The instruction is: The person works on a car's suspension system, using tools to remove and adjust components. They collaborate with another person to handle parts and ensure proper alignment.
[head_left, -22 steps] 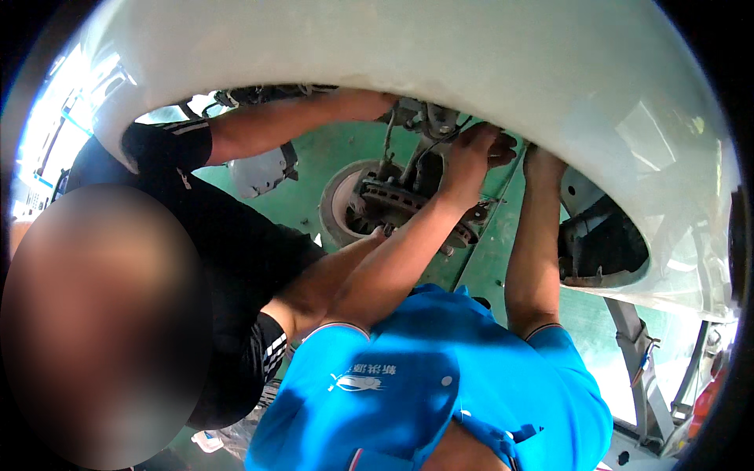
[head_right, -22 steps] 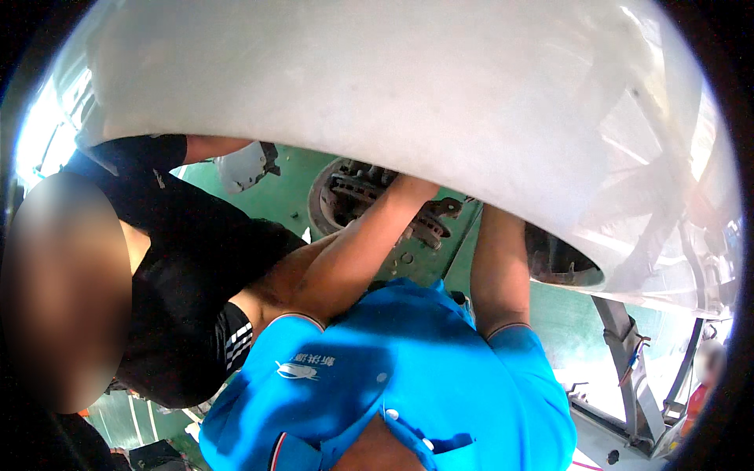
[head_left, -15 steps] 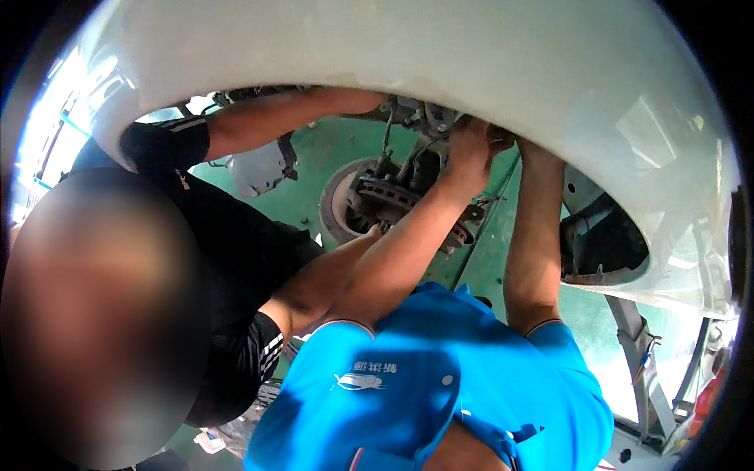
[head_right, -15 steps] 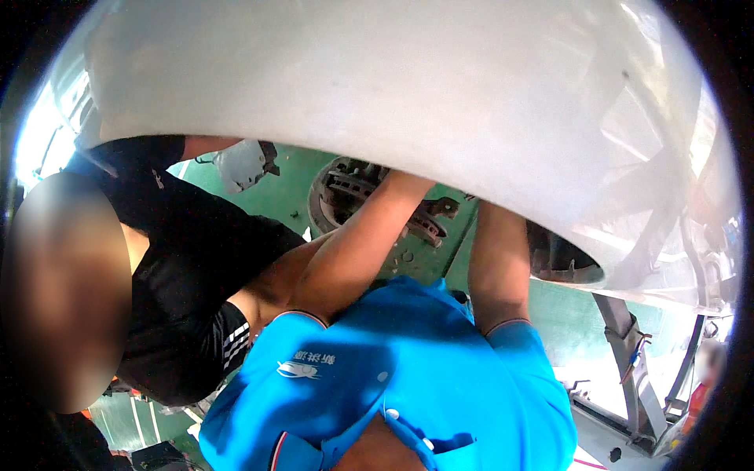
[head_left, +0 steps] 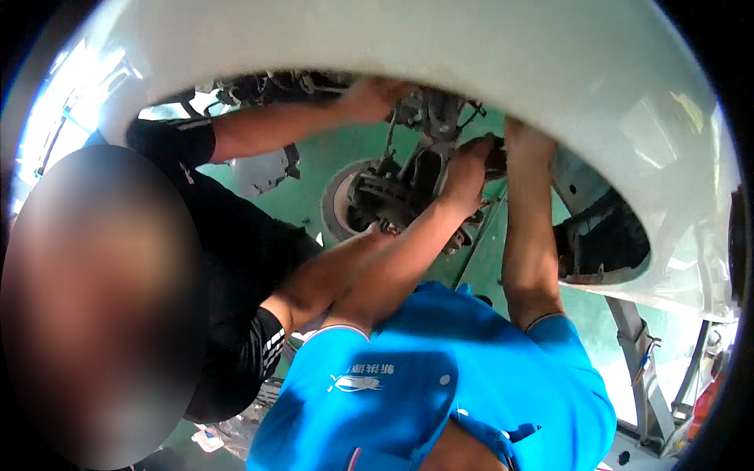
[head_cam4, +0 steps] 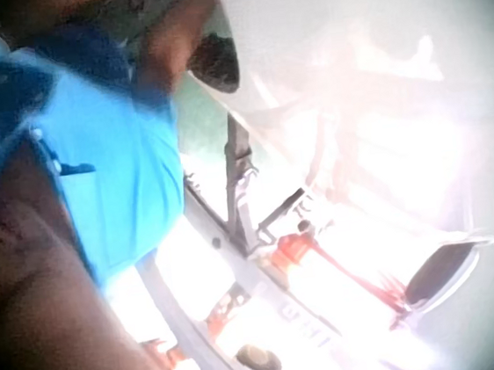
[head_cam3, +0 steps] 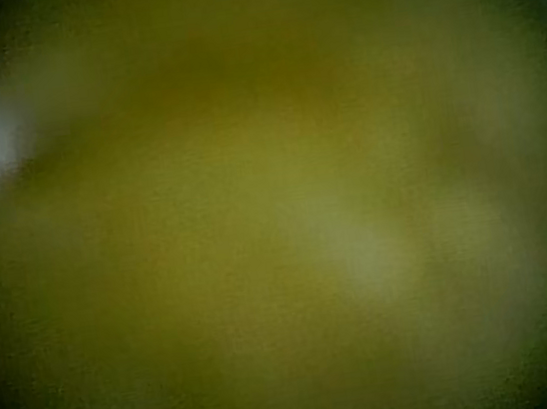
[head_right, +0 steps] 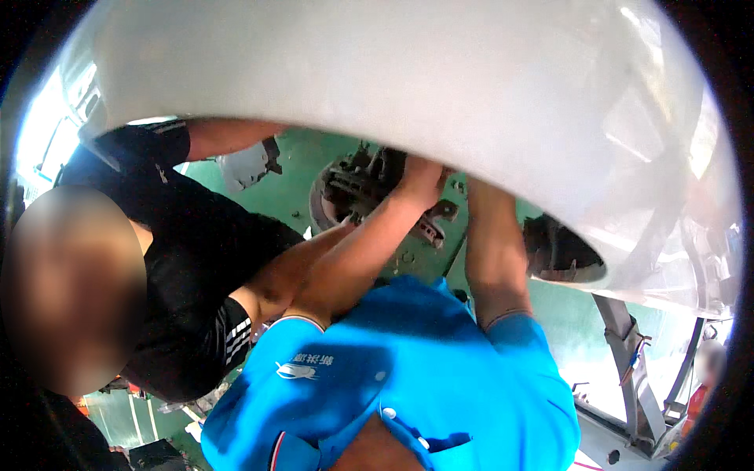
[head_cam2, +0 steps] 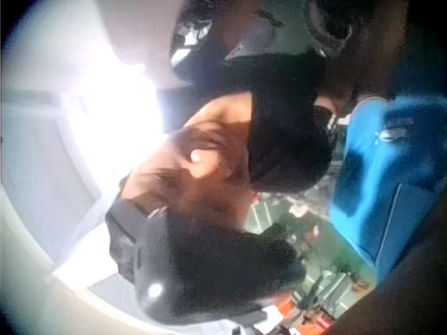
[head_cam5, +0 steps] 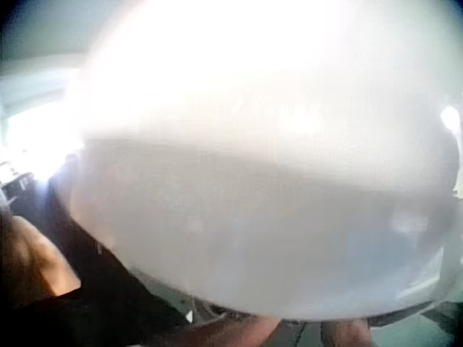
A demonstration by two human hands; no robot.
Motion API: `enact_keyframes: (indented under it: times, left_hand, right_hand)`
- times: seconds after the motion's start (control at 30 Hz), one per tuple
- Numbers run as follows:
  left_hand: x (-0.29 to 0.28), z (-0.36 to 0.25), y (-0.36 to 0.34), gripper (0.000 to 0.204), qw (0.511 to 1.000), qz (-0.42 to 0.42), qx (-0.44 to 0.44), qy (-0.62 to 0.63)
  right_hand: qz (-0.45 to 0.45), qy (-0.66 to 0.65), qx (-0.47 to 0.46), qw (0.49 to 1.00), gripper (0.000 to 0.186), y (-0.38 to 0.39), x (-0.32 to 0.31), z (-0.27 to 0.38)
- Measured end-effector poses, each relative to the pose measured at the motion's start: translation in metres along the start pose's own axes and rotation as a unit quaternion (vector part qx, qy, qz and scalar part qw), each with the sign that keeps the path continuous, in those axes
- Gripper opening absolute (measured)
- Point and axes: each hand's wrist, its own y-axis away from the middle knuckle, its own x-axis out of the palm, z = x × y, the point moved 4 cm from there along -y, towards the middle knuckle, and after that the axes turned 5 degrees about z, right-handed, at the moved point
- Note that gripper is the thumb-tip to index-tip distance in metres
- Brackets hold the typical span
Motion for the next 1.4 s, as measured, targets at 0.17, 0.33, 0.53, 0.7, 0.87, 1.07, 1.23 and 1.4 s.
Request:
enact_keyframes:
  times: [0.17, 0.33, 0.53, 0.7, 0.87, 1.07, 1.23, 1.4]
  left_hand:
    - [0.002, 0.008, -0.006, 0.025, 0.941, -0.032, -0.275, 0.195]
    - [-0.002, 0.004, 0.004, 0.023, 0.990, 0.025, -0.135, 0.038]
    - [-0.008, 0.054, -0.002, 0.018, 0.912, -0.008, -0.322, 0.254]
    - [-0.005, 0.037, -0.016, 0.015, 0.925, 0.000, -0.312, 0.217]
    - [-0.005, 0.041, -0.023, 0.020, 0.934, 0.025, -0.251, 0.252]
    - [-0.018, 0.023, -0.016, 0.016, 0.982, 0.013, -0.147, 0.118]
    - [-0.012, 0.018, -0.011, 0.018, 0.926, -0.044, -0.307, 0.215]
    - [-0.023, 0.026, -0.001, 0.018, 0.923, -0.044, -0.312, 0.220]
  right_hand:
    - [-0.053, -0.004, 0.024, 0.998, 0.040, -0.009, -0.008, -0.003]
    - [-0.049, -0.029, 0.028, 0.998, 0.041, -0.005, -0.007, 0.000]
    - [-0.027, -0.056, 0.034, 0.998, 0.042, -0.001, -0.004, -0.003]
    - [0.053, -0.060, 0.017, 0.997, 0.042, 0.008, 0.010, -0.013]
    - [0.066, -0.096, 0.023, 0.993, 0.043, 0.013, 0.016, 0.000]
    - [0.084, -0.091, 0.016, 0.992, 0.043, 0.026, 0.010, -0.008]
    - [-0.001, -0.100, 0.044, 0.994, 0.044, 0.002, 0.007, -0.001]
    - [-0.009, -0.112, 0.033, 0.993, 0.042, -0.006, 0.026, 0.014]
